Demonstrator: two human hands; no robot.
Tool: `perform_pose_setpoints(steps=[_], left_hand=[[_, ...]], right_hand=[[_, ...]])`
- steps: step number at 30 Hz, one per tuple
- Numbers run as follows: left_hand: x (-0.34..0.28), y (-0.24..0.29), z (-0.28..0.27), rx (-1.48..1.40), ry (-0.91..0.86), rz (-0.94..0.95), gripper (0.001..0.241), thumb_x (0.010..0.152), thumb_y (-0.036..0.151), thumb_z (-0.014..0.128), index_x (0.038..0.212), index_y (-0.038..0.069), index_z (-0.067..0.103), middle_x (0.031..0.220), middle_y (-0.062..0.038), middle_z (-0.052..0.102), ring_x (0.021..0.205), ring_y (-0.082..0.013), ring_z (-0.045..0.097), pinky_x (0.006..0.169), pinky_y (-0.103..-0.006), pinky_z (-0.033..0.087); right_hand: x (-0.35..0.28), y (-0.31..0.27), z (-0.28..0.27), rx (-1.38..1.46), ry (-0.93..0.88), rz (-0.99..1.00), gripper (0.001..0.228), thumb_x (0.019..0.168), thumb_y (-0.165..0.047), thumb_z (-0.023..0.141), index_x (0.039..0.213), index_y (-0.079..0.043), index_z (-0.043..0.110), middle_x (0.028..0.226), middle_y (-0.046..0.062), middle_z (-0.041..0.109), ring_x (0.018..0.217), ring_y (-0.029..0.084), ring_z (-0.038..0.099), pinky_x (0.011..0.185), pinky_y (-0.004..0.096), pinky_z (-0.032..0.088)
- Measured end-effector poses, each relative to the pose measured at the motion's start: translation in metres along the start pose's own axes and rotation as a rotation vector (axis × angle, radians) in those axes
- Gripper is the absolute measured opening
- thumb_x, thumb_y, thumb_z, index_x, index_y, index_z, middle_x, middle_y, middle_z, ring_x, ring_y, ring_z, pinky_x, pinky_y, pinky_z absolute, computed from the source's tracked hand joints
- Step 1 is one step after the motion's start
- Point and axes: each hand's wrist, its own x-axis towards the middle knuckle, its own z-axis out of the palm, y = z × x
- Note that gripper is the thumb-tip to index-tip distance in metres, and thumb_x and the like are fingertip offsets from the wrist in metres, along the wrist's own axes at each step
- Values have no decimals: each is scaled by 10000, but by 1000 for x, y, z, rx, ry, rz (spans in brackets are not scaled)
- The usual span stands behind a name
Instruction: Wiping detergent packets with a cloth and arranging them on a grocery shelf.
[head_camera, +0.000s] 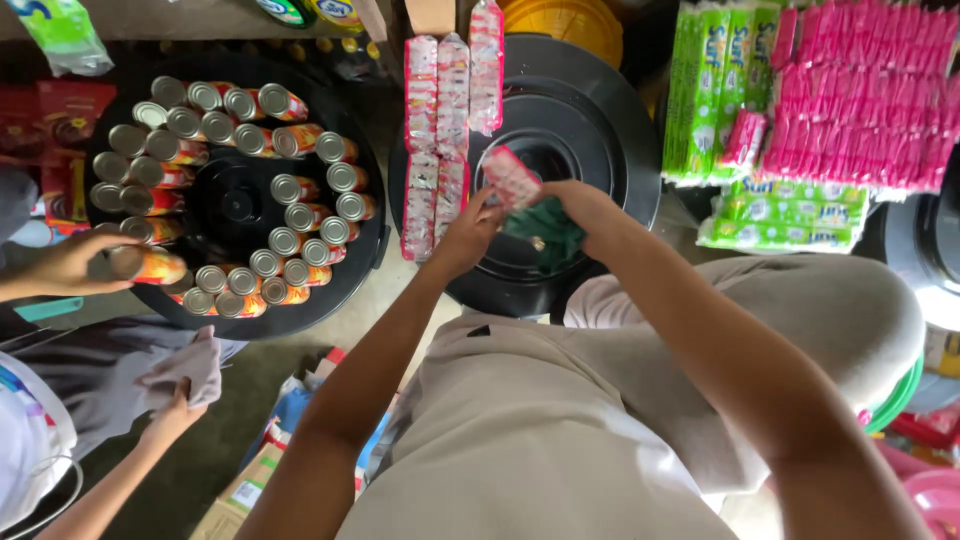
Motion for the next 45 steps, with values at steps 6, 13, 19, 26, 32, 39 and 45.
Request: perform_pose_setpoints(steps=[6,13,19,26,32,39,45], left_hand=[[-28,58,-29,473,-44,-52,481,992,350,608,1407,110,570,1382,-141,643,1195,-302,665,987,-407,526],[-8,8,-34,177,-32,-86,560,1005,462,584,1447,119,553,1371,-99,666,1227,-251,671,1019,-380,529],[32,-53,-20,-1238,-175,-180,748,1126,733,444,1448,58,477,1235,-128,658,1168,-305,640,971,-487,562],[6,85,-21,-1080,-113,-231,670,1075,550,478,1524,51,481,1349,-153,650,1204,-283,642,1054,-465,529],[-18,169,-21,-1027,-142,-112,697,1026,556,453,1497,43,477,1352,-162,672,1165,-290,682,972,-443,576],[-12,188,-22,-1300,-262,38,648,1072,565,435,1501,81,476,1341,-170,637,1192,-322,678,1039,-490,576],[-2,172,-28,-1447,-178,63,619,951,564,453,1387,126,483,1281,-111,655,1176,-308,701,1029,-508,573]], right_hand=[[-25,-15,-3,78,-24,-24,181,880,-176,635,931,-23,718,818,87,746,663,216,710,607,357,594],[-4,-3,11,145,-53,-56,205,892,-217,644,956,-44,733,829,63,750,652,200,695,612,338,578],[-31,21,47,-83,65,-88,218,835,-219,732,919,-25,786,797,81,754,651,212,702,626,338,573],[-79,-12,63,-1068,-330,-680,392,992,-448,687,1105,-97,817,830,102,773,720,167,704,687,316,557],[-68,-75,1,48,-91,-1047,340,1108,-280,578,1270,8,661,1207,112,682,1045,179,669,891,339,588],[-123,-31,70,-918,127,-1643,409,958,-98,615,1360,-25,604,1430,142,619,1365,288,583,1143,401,480],[-138,-31,87,-1326,48,-1793,513,899,-102,690,1409,-83,632,1519,78,552,1485,329,444,1257,508,313]])
